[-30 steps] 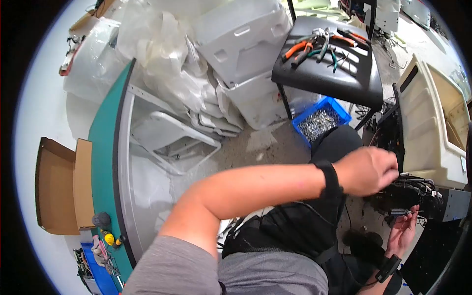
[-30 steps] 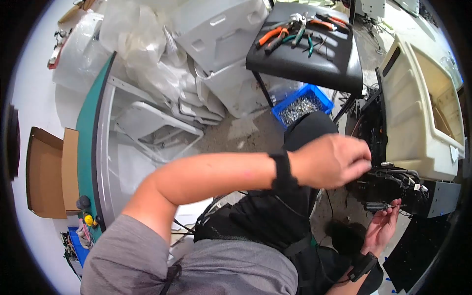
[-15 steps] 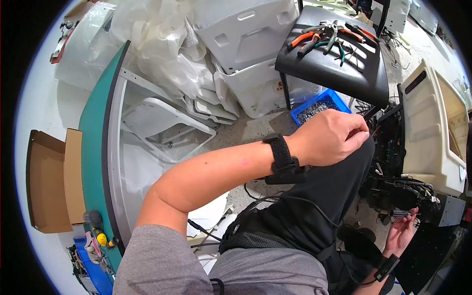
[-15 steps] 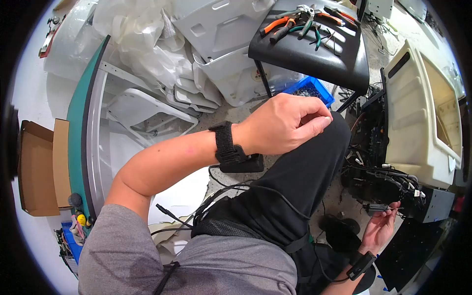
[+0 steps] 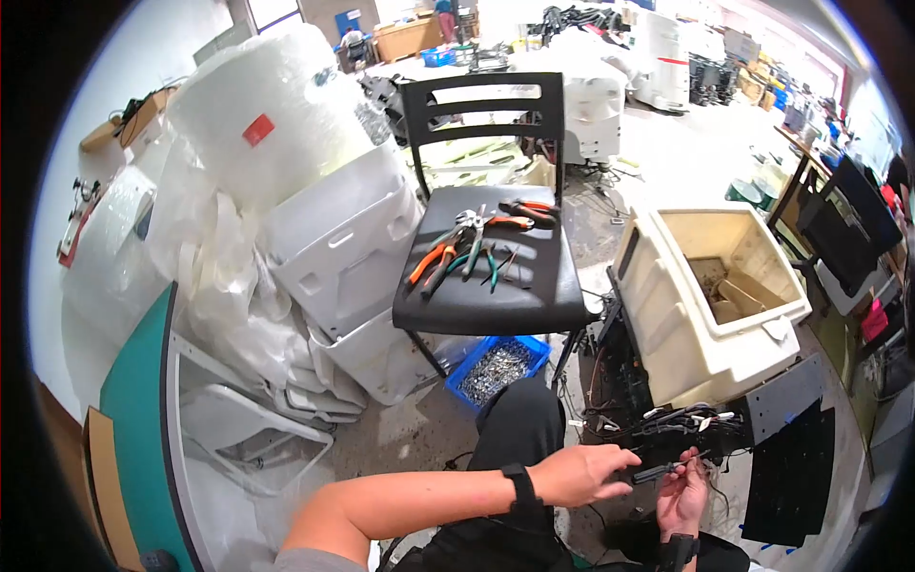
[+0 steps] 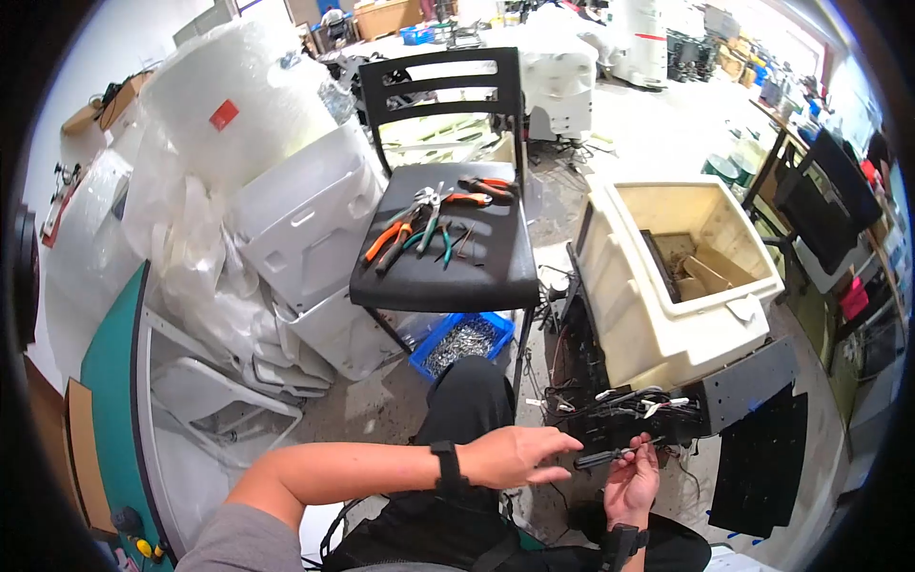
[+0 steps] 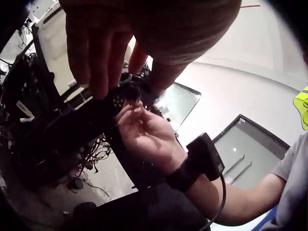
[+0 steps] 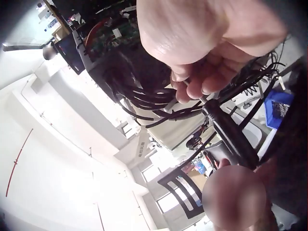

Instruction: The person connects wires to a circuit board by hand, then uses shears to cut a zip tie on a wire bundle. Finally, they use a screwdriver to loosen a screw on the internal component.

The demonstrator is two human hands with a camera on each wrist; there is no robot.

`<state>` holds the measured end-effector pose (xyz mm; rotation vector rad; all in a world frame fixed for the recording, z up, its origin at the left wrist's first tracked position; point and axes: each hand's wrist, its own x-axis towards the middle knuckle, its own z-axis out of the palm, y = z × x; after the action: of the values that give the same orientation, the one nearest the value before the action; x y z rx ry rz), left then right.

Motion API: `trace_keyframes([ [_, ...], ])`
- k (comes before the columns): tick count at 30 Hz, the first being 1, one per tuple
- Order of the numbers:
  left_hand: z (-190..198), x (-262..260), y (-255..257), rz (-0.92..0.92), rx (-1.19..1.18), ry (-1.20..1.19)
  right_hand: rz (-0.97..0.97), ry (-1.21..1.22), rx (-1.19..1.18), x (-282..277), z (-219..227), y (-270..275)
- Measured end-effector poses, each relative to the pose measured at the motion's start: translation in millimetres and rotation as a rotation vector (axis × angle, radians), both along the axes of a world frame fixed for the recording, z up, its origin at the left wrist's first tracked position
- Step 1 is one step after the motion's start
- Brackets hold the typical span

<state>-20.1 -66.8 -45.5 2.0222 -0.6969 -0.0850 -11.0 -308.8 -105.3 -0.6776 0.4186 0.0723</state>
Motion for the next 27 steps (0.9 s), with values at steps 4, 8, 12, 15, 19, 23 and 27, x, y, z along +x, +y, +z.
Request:
trace_keyframes([
  [4,-1.9,7.3,-24.7,-0.063,0.036,-0.027,-0.035,0.058,-0.006,0.1,7.3,5.4],
  [8,-3.7,11.8,-32.0,-0.068,0.072,-0.059,-0.046,0.086,0.024,-0.2,6.1,5.4],
  [12,-7.6,9.8,-32.0,-0.049,-0.004,-0.078,-0.038,0.088,0.047,0.9,4.7,5.6],
  [15,-9.3,8.8,-35.4,-0.043,0.008,-0.069,-0.047,0.081,0.043,0.6,6.2,7.5],
  [19,-10.0,9.6,-38.2,-0.002,0.04,-0.074,-0.045,0.078,0.042,1.1,2.3,4.7],
  [23,-2.8,8.6,-37.7,0.024,0.011,0.075,-0.021,0.098,0.022,1.5,13.5,9.0],
  [27,5.0,8.3,-43.8,0.051,0.055,0.056,-0.017,0.061,0.058,-1.5,7.8,8.5],
])
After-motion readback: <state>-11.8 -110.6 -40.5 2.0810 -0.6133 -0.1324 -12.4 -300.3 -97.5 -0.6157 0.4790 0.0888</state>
